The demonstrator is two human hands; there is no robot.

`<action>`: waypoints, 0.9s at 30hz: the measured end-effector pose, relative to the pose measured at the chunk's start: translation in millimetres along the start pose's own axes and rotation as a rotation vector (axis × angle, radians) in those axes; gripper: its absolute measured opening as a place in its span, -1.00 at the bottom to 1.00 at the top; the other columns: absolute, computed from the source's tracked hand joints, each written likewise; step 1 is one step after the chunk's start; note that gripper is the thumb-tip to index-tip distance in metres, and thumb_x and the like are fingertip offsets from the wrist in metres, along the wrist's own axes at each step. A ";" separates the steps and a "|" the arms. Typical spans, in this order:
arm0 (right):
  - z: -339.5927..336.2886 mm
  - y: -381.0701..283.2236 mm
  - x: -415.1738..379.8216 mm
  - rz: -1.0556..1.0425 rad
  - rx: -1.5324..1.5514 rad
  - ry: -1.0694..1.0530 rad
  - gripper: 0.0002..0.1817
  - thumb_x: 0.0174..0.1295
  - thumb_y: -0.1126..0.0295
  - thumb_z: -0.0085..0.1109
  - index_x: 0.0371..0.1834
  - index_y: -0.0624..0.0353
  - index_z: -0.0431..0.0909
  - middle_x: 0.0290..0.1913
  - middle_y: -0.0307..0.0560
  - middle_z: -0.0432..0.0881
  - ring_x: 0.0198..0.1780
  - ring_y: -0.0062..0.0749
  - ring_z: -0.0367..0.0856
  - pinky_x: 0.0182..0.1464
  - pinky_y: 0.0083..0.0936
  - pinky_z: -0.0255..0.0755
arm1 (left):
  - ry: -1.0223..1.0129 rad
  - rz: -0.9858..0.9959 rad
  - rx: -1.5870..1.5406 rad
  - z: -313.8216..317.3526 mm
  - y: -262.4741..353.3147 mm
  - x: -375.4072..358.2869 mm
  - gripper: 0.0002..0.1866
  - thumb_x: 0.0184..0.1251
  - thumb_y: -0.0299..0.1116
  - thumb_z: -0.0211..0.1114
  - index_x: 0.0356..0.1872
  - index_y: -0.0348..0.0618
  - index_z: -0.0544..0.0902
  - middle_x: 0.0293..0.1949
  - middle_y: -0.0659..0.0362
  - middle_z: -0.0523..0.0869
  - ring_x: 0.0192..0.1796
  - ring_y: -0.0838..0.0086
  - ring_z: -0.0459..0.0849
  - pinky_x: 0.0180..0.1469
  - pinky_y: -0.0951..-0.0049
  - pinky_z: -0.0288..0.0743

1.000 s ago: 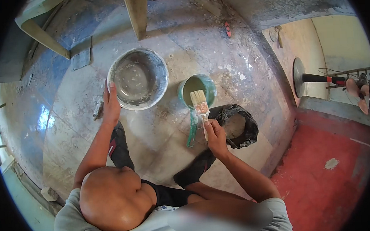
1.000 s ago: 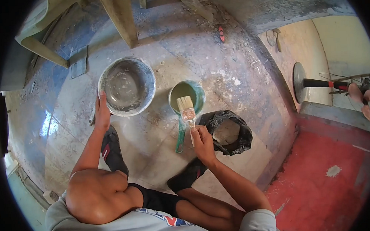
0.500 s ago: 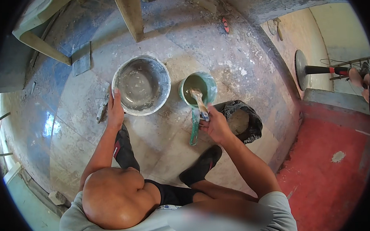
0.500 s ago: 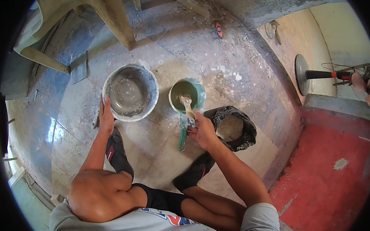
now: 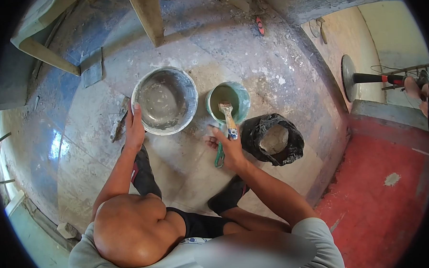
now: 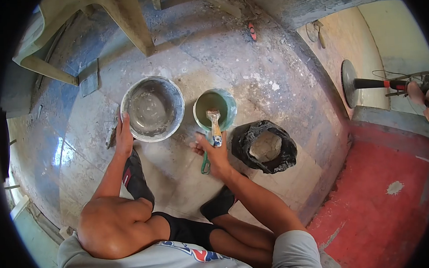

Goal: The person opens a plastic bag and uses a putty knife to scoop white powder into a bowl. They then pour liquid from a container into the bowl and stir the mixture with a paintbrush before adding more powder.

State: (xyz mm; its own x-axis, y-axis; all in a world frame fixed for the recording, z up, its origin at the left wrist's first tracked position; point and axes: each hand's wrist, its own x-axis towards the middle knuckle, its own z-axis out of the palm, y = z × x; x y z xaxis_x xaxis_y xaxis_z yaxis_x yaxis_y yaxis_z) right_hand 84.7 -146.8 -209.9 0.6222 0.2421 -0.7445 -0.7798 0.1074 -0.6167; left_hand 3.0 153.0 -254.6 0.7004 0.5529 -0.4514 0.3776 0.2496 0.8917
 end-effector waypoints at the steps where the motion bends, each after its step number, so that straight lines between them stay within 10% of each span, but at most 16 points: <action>1: 7.8 -6.0 -0.1 -0.002 0.000 0.001 -0.25 0.37 0.51 0.47 0.47 -0.07 0.15 0.05 -0.08 0.62 -0.02 -0.21 0.83 -0.07 -0.29 0.78 | -0.008 0.014 0.000 0.7 -1.0 -1.1 -0.26 0.85 0.10 -0.07 0.74 -0.22 0.19 0.65 -0.02 0.38 0.66 0.29 0.29 0.69 0.33 0.07; 7: 8.3 -12.8 11.1 -0.304 -0.249 0.085 -0.35 0.48 0.29 0.44 0.41 -0.09 0.15 -0.10 -0.04 0.68 -0.56 -0.52 0.48 -0.60 -0.54 0.31 | -0.062 0.114 0.042 5.7 -7.3 -6.3 -0.31 0.86 0.04 -0.08 0.72 -0.25 0.22 0.62 -0.01 0.40 0.65 0.30 0.30 0.69 0.31 0.08; 14: 6.4 -33.0 6.2 -0.201 -0.197 0.105 -0.54 0.69 -0.15 -0.06 0.35 -0.09 0.21 -0.19 0.04 0.69 -0.60 -0.48 0.46 -0.61 -0.53 0.29 | -0.139 0.160 -0.001 11.8 -11.1 -6.7 -0.39 0.88 -0.05 -0.07 0.72 -0.17 0.24 0.59 0.05 0.44 0.63 0.35 0.30 0.69 0.31 0.06; 21: 14.9 -38.2 4.1 -0.396 -0.308 0.111 -0.49 0.65 0.09 -0.06 0.53 -0.06 0.10 -0.21 0.07 0.64 -0.65 -0.46 0.43 -0.67 -0.54 0.27 | -0.204 0.124 -0.111 15.6 -12.4 -11.0 -0.38 0.88 -0.03 -0.07 0.72 -0.12 0.23 0.56 0.07 0.46 0.61 0.37 0.32 0.67 0.31 0.11; 23: 21.4 -41.7 2.4 -0.478 -0.321 0.138 -0.39 0.61 0.15 -0.03 0.63 -0.09 0.04 -0.13 0.04 0.61 -0.62 -0.46 0.45 -0.65 -0.54 0.31 | -0.265 -0.007 -0.179 18.4 -17.7 -10.9 -0.35 0.85 0.06 -0.03 0.76 0.03 0.20 0.50 0.15 0.53 0.36 0.47 0.61 0.24 0.39 0.67; 27: 31.9 -50.5 2.7 -0.629 -0.332 0.194 -0.51 0.65 0.17 -0.10 0.53 -0.03 0.11 -0.15 0.03 0.60 -0.62 -0.42 0.50 -0.67 -0.50 0.31 | -0.300 -0.229 -0.267 27.7 26.1 -27.5 -0.38 0.86 0.03 -0.05 0.73 0.00 0.24 0.49 0.11 0.54 0.48 0.42 0.46 0.53 0.34 0.36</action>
State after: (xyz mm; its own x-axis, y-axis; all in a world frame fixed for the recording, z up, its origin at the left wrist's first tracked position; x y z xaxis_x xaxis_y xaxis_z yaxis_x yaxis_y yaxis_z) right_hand 123.5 -120.8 -172.6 0.9699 0.0526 -0.2377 -0.2289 -0.1351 -0.9640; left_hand 10.4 122.3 -219.9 0.7766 0.2147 -0.5923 0.4015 0.5559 0.7279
